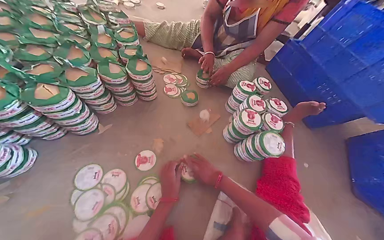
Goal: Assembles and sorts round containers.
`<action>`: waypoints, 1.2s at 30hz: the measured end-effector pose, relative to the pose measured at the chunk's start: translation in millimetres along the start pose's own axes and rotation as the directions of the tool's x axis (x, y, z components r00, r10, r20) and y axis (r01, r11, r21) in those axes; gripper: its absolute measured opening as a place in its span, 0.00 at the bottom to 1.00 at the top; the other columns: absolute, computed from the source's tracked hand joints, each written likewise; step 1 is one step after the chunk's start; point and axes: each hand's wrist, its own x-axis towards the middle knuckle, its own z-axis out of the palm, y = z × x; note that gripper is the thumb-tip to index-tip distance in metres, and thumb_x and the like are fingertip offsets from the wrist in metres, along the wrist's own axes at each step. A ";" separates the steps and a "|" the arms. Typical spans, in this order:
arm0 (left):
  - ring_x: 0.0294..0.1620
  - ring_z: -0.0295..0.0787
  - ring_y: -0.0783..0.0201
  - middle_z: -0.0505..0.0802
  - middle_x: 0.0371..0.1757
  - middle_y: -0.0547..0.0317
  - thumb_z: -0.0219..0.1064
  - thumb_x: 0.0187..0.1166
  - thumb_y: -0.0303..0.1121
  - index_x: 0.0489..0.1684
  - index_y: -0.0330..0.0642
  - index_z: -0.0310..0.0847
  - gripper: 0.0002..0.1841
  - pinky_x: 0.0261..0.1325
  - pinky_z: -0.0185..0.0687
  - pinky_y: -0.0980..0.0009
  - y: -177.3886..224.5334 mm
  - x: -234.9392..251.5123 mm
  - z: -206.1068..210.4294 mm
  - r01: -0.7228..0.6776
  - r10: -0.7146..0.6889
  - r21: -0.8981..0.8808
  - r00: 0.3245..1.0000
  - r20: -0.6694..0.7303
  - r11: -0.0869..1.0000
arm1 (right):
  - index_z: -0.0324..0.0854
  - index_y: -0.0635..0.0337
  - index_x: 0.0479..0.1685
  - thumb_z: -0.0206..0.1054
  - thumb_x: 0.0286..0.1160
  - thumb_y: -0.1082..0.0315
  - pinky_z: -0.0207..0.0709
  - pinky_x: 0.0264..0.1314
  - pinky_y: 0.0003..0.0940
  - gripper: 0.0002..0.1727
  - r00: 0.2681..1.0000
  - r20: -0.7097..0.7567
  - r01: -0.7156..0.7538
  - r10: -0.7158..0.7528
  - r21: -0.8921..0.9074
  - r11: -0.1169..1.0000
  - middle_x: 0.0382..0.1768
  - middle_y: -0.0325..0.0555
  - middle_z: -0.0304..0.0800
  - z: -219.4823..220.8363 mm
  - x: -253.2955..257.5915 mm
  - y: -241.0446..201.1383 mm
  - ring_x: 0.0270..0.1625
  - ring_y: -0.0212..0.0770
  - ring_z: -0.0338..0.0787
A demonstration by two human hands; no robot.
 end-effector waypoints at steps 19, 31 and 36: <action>0.75 0.76 0.30 0.81 0.73 0.26 0.91 0.38 0.53 0.85 0.22 0.58 0.68 0.79 0.69 0.43 26.9 0.4 -15.9 -0.077 0.027 0.149 0.948 0.316 0.986 | 0.50 0.72 0.90 0.46 0.91 0.62 0.69 0.84 0.43 0.33 0.616 -0.118 -0.210 0.779 0.928 0.307 0.81 0.65 0.73 12.6 -23.9 -42.2 0.80 0.50 0.79; 0.84 0.58 0.21 0.68 0.84 0.25 0.91 0.32 0.56 0.89 0.30 0.57 0.72 0.79 0.51 0.24 51.9 2.5 -40.6 -0.009 0.071 -0.236 0.963 0.258 0.972 | 0.60 0.56 0.90 0.41 0.91 0.54 0.80 0.69 0.39 0.31 0.802 0.001 -0.056 0.597 0.996 0.074 0.73 0.50 0.81 -54.1 10.4 -60.5 0.67 0.39 0.86; 0.90 0.49 0.24 0.54 0.89 0.18 0.91 0.48 0.41 0.90 0.21 0.43 0.68 0.88 0.48 0.33 6.4 45.5 -97.5 0.146 -0.164 0.080 0.929 0.333 0.986 | 0.55 0.44 0.94 0.60 0.79 0.39 0.59 0.79 0.74 0.44 0.850 0.092 -0.524 0.519 0.029 0.851 0.93 0.54 0.52 -32.1 32.3 -47.6 0.89 0.69 0.59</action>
